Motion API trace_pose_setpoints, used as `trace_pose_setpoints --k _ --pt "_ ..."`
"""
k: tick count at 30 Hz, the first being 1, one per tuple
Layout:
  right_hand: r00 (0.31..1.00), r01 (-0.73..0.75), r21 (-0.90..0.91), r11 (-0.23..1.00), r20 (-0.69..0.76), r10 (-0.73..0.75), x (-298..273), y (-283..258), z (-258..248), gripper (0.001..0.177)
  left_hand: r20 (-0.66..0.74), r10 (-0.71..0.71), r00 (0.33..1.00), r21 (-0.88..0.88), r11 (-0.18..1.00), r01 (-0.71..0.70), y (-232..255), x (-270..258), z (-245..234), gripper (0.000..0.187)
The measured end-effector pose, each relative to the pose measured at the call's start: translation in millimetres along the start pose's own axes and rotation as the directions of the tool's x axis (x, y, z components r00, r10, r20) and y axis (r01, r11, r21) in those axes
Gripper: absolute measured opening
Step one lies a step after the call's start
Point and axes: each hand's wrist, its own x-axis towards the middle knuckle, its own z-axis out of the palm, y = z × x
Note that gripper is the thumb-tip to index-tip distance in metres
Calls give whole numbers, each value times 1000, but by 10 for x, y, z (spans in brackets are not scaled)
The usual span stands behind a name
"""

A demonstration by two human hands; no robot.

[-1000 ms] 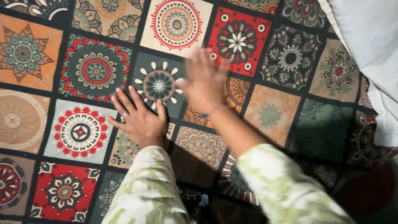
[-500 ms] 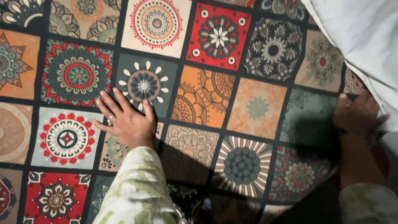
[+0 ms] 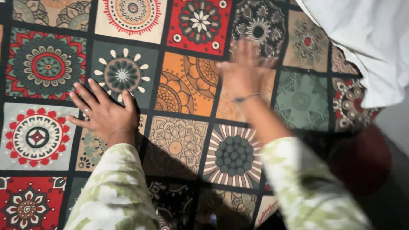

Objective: The person smooths a patterned bedsheet by hand before sliding a white pillowcase over a pillow and smoothing the fabric.

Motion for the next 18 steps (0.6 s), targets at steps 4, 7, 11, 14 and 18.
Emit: trace_pose_setpoints --k 4,7,11,14,18 --pt "968 -237 95 967 -66 244 -717 1929 -440 99 14 7 1000 -16 1000 -7 14 -5 -26 89" --pt "732 -665 -91 742 121 671 -1388 2477 -697 98 23 46 999 -29 999 -46 -30 -43 -84 93" --pt "754 -655 -78 751 -19 656 -1545 2403 -716 101 83 111 990 -8 994 -110 -45 -88 -146 96" --pt "979 -187 -38 982 -88 183 -1311 1501 -294 78 84 215 973 -34 976 -213 -44 -282 -107 100" --pt "987 163 -22 986 11 -163 -1275 -121 -94 85 43 230 972 -6 973 -230 292 -867 27 94"
